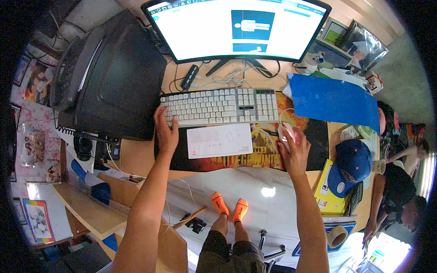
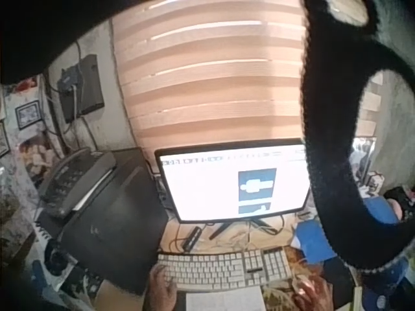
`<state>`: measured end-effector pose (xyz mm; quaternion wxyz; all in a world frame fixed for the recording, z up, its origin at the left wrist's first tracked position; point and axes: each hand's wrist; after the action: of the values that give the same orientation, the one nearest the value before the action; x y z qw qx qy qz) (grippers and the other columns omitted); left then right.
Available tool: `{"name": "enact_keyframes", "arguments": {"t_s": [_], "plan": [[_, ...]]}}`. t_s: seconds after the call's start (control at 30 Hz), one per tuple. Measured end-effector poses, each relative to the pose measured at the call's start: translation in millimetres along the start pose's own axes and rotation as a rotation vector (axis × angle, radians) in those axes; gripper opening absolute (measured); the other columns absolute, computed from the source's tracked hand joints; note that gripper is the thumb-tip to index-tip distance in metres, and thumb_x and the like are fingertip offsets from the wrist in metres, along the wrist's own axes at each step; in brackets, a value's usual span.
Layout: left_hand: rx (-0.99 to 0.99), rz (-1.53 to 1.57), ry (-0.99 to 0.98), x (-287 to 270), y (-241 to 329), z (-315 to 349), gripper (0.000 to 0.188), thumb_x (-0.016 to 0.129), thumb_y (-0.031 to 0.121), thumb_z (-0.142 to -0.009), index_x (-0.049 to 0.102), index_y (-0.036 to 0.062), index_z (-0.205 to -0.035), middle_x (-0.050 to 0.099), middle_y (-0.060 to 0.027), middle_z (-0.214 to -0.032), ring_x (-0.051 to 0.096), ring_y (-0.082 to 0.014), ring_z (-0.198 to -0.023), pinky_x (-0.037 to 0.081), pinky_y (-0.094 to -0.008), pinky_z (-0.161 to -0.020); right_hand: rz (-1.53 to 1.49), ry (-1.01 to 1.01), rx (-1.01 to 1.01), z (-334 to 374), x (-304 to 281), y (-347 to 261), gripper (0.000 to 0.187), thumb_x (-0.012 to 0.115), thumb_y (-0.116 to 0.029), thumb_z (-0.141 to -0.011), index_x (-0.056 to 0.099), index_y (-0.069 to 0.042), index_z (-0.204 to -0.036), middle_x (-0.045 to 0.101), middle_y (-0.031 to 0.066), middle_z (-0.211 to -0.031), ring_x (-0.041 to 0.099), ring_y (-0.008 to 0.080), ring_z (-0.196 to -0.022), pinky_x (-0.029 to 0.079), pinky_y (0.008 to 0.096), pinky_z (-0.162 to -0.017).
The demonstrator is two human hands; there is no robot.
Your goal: Operating a digital cutting machine to cut blue vinyl material.
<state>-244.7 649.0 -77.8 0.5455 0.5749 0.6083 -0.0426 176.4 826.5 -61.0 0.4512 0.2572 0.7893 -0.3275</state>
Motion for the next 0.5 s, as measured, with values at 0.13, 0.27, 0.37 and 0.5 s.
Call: {"name": "enact_keyframes", "arguments": {"t_s": [0.13,0.27,0.37,0.5], "plan": [[0.05,0.006,0.048,5.4,-3.0,-1.1,0.046,0.063,0.018,-0.102,0.051,0.0013,-0.143,0.042,-0.0242,-0.155,0.042,-0.0428,-0.146,0.037,-0.05,-0.121,-0.023,0.003,0.005,-1.3,-2.1,4.0,0.06,0.082,-0.025,-0.09,0.062,-0.022,-0.147,0.053,0.017,-0.147,0.054,0.0383,-0.13,0.044,0.0491,-0.106],[0.075,-0.028,0.04,0.8,-3.9,-6.1,0.044,0.062,0.019,-0.104,0.052,0.0012,-0.142,0.042,-0.0235,-0.155,0.043,-0.0418,-0.145,0.038,-0.0502,-0.12,-0.034,0.111,0.001,-12.1,-6.4,-0.6,0.048,0.076,-0.019,-0.092,0.066,-0.015,-0.139,0.054,0.0183,-0.144,0.053,0.0397,-0.129,0.041,0.0518,-0.106],[0.071,-0.017,0.043,0.8,-3.6,-5.3,0.042,0.061,0.02,-0.105,0.052,0.0016,-0.142,0.042,-0.0221,-0.155,0.043,-0.041,-0.145,0.039,-0.05,-0.12,0.002,0.097,-0.05,-37.1,-10.2,-14.5,0.031,0.07,-0.013,-0.095,0.072,-0.011,-0.126,0.058,0.0152,-0.137,0.054,0.0374,-0.128,0.043,0.0501,-0.103],[0.037,-0.038,0.03,-1.1,-0.3,-3.5,0.042,0.061,0.021,-0.105,0.051,0.0031,-0.142,0.041,-0.0192,-0.156,0.044,-0.0394,-0.144,0.041,-0.0493,-0.119,0.034,0.025,-0.08,-72.8,-1.4,-36.7,0.028,0.072,-0.013,-0.091,0.075,-0.012,-0.119,0.059,0.0147,-0.132,0.054,0.0382,-0.123,0.042,0.0532,-0.103]]}}
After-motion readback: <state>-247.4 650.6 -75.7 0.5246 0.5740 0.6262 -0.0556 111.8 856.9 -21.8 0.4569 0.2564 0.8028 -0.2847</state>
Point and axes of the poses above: each hand's wrist, its own z-axis away from the middle knuckle, its own x-axis out of the palm, y = z × x
